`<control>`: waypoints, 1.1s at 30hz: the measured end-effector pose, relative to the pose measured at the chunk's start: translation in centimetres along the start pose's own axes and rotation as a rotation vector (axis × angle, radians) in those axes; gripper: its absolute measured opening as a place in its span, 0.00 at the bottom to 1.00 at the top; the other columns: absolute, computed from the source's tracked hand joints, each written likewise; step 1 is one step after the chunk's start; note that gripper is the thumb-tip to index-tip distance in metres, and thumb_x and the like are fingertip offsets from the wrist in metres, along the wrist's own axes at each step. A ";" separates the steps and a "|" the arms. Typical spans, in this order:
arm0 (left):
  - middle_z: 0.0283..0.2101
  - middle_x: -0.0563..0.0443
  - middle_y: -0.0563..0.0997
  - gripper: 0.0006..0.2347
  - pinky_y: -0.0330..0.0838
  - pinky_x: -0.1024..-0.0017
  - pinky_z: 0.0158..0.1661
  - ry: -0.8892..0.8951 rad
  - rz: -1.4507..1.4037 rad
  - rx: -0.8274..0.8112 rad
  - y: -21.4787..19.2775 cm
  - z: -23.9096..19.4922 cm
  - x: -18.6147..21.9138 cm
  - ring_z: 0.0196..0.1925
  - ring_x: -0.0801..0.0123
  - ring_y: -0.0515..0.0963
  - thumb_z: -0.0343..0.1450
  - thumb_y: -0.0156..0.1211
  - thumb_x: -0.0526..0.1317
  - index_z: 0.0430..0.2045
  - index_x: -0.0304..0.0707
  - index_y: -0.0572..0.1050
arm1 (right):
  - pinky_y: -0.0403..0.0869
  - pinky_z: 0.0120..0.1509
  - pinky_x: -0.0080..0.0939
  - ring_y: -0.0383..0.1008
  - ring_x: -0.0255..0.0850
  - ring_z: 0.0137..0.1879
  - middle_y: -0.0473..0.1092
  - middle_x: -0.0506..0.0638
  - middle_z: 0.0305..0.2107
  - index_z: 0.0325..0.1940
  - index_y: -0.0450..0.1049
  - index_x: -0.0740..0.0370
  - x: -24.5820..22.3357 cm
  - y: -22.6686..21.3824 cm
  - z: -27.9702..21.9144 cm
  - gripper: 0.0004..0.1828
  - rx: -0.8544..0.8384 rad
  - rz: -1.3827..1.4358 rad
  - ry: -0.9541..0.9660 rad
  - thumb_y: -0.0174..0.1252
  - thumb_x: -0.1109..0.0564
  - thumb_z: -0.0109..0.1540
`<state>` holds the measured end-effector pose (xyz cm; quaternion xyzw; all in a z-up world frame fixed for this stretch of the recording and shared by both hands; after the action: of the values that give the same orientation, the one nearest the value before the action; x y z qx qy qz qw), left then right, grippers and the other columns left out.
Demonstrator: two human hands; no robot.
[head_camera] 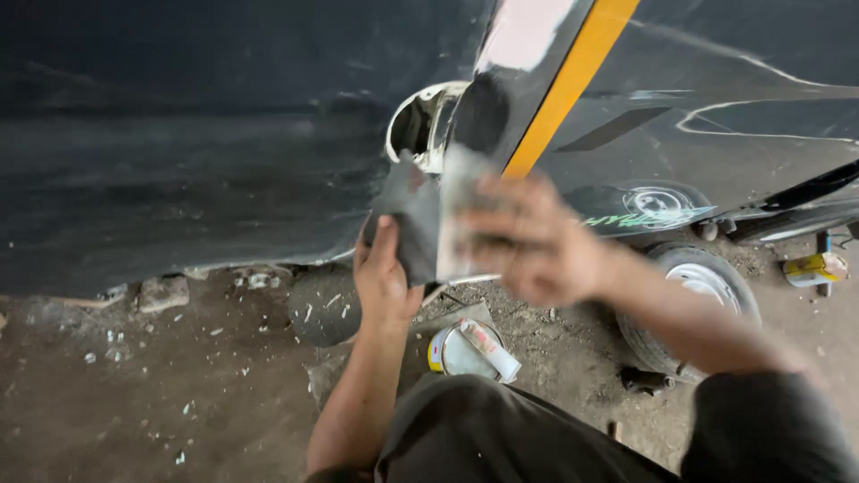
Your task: The person applies a white body filler to a damaged area on the side of a black car using a metal putty knife. They spread the filler over the dent and smooth the surface, occasionally scraping excess material from the tool into a container.
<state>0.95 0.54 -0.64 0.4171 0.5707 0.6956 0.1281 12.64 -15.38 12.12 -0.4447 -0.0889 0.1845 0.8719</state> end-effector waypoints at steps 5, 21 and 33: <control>0.50 0.44 0.81 0.13 0.75 0.65 0.52 0.131 0.133 -0.068 -2.3 -1.3 -0.1 0.49 0.65 0.81 0.79 0.60 0.38 0.53 0.25 0.74 | 0.55 0.84 0.61 0.52 0.61 0.82 0.58 0.63 0.72 0.66 0.71 0.61 -2.9 5.0 -4.3 0.22 0.127 0.607 0.370 0.57 0.61 0.66; 0.81 0.45 0.53 0.32 0.50 0.57 0.77 0.516 0.582 -0.243 -7.2 -3.1 -2.1 0.80 0.58 0.55 0.82 0.46 0.55 0.77 0.34 0.49 | 0.68 0.75 0.58 0.68 0.63 0.72 0.68 0.63 0.65 0.67 0.70 0.63 -11.0 12.9 -2.3 0.26 0.263 0.287 0.828 0.57 0.68 0.63; 0.73 0.34 0.64 0.26 0.57 0.53 0.75 -0.054 0.283 -0.389 -5.7 -5.0 3.5 0.76 0.49 0.65 0.81 0.52 0.46 0.71 0.24 0.59 | 0.68 0.69 0.64 0.63 0.62 0.74 0.67 0.51 0.68 0.68 0.74 0.48 -8.0 10.9 -3.3 0.28 0.052 -0.378 0.432 0.68 0.55 0.62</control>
<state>-6.55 1.17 -4.23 0.4790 0.3582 0.7920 0.1223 3.67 -15.19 1.47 -0.4267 0.0223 -0.0780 0.9008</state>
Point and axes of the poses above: each hand's wrist, its own z-axis towards the middle knuckle, its own y-axis out of the palm, x = y × z, the point moved 2 cm from there along z, towards the middle knuckle
